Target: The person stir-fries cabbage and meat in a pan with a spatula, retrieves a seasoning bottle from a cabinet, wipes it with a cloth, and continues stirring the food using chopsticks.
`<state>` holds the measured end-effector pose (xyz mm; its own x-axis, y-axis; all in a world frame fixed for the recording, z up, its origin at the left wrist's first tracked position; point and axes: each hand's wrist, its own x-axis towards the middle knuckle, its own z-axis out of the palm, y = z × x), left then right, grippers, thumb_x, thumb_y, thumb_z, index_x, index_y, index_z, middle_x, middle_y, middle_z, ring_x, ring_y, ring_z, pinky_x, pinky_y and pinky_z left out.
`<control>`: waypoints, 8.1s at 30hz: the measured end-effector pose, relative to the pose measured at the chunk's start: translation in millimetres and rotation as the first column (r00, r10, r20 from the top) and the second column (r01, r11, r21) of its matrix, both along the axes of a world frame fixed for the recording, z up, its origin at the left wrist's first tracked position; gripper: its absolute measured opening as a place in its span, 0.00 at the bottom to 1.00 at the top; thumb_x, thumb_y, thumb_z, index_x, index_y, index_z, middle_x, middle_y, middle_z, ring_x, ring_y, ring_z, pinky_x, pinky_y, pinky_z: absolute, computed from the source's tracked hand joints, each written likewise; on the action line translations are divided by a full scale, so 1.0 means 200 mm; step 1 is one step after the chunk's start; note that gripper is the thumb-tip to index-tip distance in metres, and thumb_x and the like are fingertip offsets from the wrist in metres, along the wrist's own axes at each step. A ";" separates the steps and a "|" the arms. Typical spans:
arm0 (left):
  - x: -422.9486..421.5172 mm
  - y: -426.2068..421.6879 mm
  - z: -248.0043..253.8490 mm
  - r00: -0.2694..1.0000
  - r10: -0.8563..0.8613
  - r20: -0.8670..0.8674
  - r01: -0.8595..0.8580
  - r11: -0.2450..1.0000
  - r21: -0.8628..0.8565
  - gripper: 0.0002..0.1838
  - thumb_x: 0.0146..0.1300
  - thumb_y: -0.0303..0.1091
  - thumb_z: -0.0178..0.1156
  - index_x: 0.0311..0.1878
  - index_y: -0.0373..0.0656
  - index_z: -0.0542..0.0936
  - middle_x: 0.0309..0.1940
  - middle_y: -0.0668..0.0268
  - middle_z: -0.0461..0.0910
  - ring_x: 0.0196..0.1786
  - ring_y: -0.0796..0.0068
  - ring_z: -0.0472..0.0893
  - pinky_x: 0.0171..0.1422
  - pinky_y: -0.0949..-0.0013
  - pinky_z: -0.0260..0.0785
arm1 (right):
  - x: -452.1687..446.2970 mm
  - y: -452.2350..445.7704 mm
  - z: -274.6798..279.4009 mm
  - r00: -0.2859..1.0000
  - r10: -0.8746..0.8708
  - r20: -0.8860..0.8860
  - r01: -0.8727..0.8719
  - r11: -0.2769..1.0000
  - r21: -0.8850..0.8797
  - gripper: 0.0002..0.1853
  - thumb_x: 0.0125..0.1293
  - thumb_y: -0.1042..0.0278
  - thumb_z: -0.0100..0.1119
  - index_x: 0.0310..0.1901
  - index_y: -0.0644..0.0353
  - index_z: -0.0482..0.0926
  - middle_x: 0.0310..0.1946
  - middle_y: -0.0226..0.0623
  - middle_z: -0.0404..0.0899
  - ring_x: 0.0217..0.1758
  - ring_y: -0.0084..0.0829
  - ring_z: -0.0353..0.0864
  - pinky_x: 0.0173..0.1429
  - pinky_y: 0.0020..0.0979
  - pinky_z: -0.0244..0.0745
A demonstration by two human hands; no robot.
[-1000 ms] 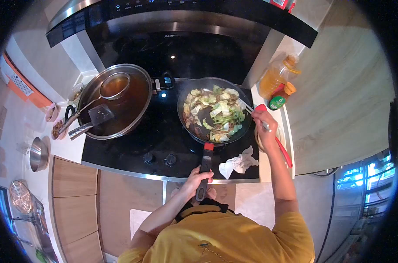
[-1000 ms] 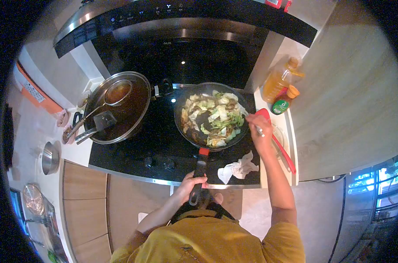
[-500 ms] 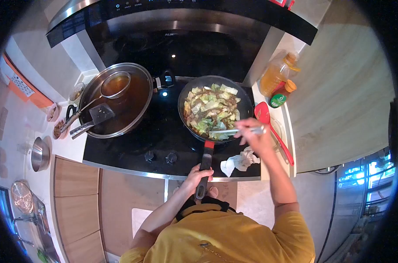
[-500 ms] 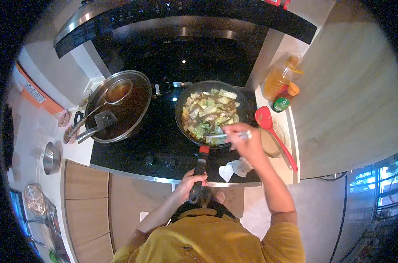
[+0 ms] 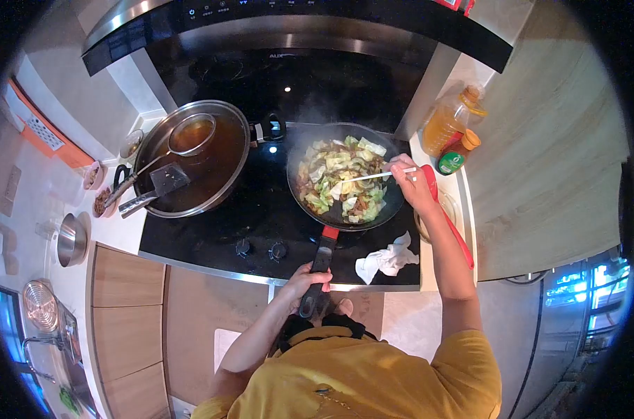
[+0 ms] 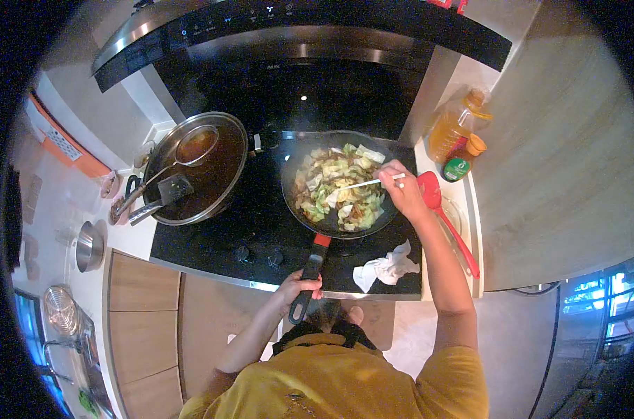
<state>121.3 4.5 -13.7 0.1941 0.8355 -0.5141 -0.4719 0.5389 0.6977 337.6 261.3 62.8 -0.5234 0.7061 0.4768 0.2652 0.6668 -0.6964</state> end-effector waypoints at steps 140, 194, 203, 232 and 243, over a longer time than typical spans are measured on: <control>0.15 0.04 -0.04 0.999 0.024 0.021 -0.026 0.990 0.138 0.12 0.54 0.25 0.64 0.38 0.42 0.71 0.23 0.68 0.75 0.25 0.78 0.76 0.33 0.74 0.67 | 0.06 0.25 -0.19 0.939 -0.234 -0.254 0.233 0.972 -0.035 0.04 0.60 0.78 0.59 0.35 0.65 0.83 0.33 0.38 0.83 0.34 0.25 0.81 0.40 0.24 0.75; 0.17 0.04 -0.02 0.993 0.116 -0.033 -0.114 0.992 0.058 0.09 0.52 0.25 0.63 0.36 0.37 0.75 0.18 0.64 0.75 0.25 0.69 0.76 0.36 0.69 0.68 | 0.24 0.19 -0.06 0.925 -0.228 -0.304 0.133 0.943 -0.304 0.07 0.63 0.73 0.60 0.40 0.68 0.81 0.34 0.38 0.82 0.32 0.25 0.81 0.37 0.24 0.77; 0.17 0.04 -0.04 0.995 0.103 -0.018 -0.102 0.994 0.045 0.11 0.52 0.27 0.65 0.38 0.39 0.75 0.21 0.66 0.76 0.25 0.74 0.76 0.35 0.73 0.69 | 0.16 0.02 0.07 0.984 0.012 -0.176 -0.063 0.956 -0.288 0.06 0.60 0.75 0.61 0.37 0.67 0.82 0.32 0.35 0.83 0.31 0.23 0.81 0.37 0.24 0.75; -0.65 -0.01 -0.63 -0.256 0.585 -0.770 -0.409 0.656 0.634 0.14 0.71 0.39 0.47 0.45 0.36 0.75 0.40 0.51 0.77 0.45 0.51 0.76 0.51 0.58 0.67 | -0.29 -0.41 -0.16 0.941 0.118 -0.317 -0.152 0.985 -0.083 0.06 0.57 0.81 0.62 0.36 0.66 0.83 0.37 0.43 0.82 0.39 0.33 0.81 0.43 0.29 0.76; -0.67 -0.09 -0.57 -0.188 0.578 -0.794 -0.172 0.777 0.606 0.16 0.72 0.39 0.42 0.44 0.36 0.75 0.40 0.50 0.75 0.46 0.48 0.74 0.50 0.57 0.66 | 0.21 -0.01 -0.04 0.899 -0.289 -0.328 0.239 0.953 -0.184 0.08 0.64 0.75 0.57 0.42 0.68 0.82 0.34 0.38 0.82 0.32 0.24 0.81 0.35 0.23 0.77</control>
<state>-13.5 -14.1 -127.0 -0.6772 0.6327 0.3758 0.6707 0.3207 0.6688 379.9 258.6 54.5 -0.1275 0.8661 0.4833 0.1435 0.4982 -0.8551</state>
